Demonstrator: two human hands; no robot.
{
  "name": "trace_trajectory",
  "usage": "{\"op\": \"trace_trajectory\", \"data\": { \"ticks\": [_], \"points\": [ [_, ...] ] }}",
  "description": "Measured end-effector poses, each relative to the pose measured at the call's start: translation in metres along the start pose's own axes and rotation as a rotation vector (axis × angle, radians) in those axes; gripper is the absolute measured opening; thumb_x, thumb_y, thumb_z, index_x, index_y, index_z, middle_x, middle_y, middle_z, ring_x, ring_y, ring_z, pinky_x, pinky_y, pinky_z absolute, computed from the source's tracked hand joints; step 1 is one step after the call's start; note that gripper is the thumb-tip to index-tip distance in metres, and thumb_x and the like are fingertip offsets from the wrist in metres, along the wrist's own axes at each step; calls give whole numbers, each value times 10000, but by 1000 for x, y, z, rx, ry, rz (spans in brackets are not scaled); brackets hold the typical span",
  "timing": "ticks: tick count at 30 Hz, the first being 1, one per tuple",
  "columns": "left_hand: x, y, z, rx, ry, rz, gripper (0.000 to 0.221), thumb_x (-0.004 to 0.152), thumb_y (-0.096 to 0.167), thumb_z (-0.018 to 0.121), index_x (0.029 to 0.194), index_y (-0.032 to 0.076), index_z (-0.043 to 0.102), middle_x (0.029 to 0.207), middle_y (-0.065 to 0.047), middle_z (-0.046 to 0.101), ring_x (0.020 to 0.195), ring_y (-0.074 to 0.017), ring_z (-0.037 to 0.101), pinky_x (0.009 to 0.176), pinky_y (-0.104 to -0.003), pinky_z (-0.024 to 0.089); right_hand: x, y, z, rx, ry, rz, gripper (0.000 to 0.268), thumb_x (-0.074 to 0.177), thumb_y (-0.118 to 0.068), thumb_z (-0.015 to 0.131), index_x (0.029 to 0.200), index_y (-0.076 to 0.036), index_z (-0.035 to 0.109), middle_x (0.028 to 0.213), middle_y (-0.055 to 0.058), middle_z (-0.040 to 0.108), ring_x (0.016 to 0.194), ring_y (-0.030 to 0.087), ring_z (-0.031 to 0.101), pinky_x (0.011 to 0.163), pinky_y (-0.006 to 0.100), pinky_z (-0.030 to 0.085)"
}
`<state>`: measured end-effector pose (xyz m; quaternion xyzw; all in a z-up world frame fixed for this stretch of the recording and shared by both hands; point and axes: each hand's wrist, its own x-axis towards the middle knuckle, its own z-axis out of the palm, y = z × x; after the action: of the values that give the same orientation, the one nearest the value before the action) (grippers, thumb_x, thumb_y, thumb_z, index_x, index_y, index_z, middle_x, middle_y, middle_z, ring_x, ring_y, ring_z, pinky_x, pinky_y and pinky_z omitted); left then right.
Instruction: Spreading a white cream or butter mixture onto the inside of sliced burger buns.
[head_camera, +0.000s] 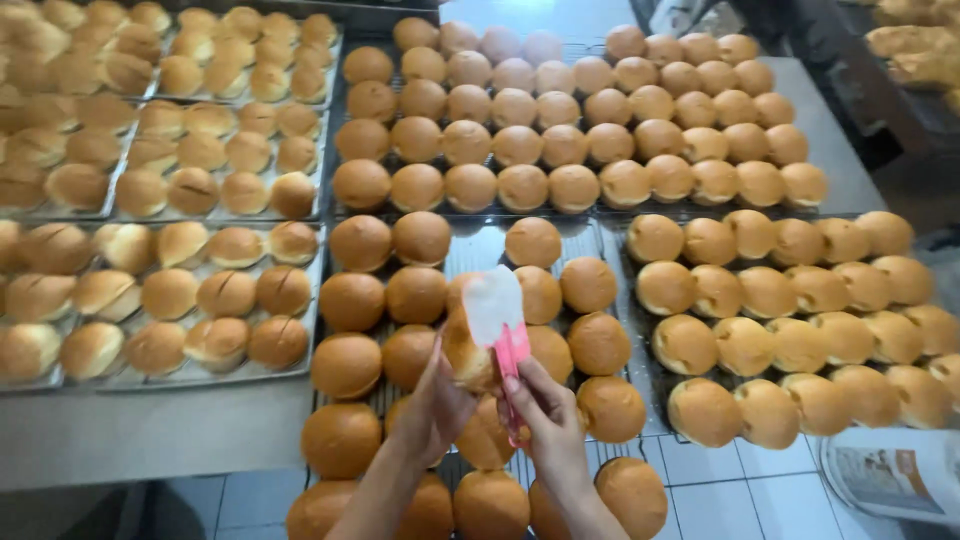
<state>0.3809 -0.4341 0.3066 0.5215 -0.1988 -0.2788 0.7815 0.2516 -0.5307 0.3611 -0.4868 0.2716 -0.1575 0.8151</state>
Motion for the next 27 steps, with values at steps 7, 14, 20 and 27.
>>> {"op": "trace_trajectory", "data": {
  "ticks": [7, 14, 20, 27],
  "points": [
    [-48, 24, -9, -615, 66, -50, 774, 925, 357, 678, 1558, 180, 269, 1526, -101, 433, 1374, -274, 493, 1117, -474, 423, -18, -5, -6, -171, -14, 88, 243, 944, -106, 623, 1133, 23, 706, 838, 23, 711, 674, 84, 595, 552, 257, 460],
    [-70, 22, -8, -675, 219, -38, 859, 914, 443, 678, 1578, 113, 244, 1535, -102, 460, 1397, -261, 480, 1160, -418, 388, -26, 23, -53, -572, -54, -239, 106, 966, -34, 698, 1012, 53, 734, 894, 37, 537, 740, 80, 507, 589, 232, 381],
    [-77, 11, 2, -219, 300, 39, 848, 963, 382, 655, 1606, 127, 164, 1545, -85, 452, 1393, -222, 483, 1155, -372, 390, -37, -15, -11, -1262, 238, -639, 378, 867, -43, 714, 1222, -166, 757, 884, 49, 646, 688, 157, 660, 584, 324, 525],
    [-78, -14, -9, -450, 312, 99, 728, 954, 206, 704, 1563, 50, 337, 1483, -118, 511, 1384, -262, 496, 1182, -432, 388, -53, 2, -33, -1264, -76, -497, 538, 781, 30, 693, 1263, -200, 763, 819, 90, 597, 666, 250, 650, 586, 351, 516]
  ]
}}
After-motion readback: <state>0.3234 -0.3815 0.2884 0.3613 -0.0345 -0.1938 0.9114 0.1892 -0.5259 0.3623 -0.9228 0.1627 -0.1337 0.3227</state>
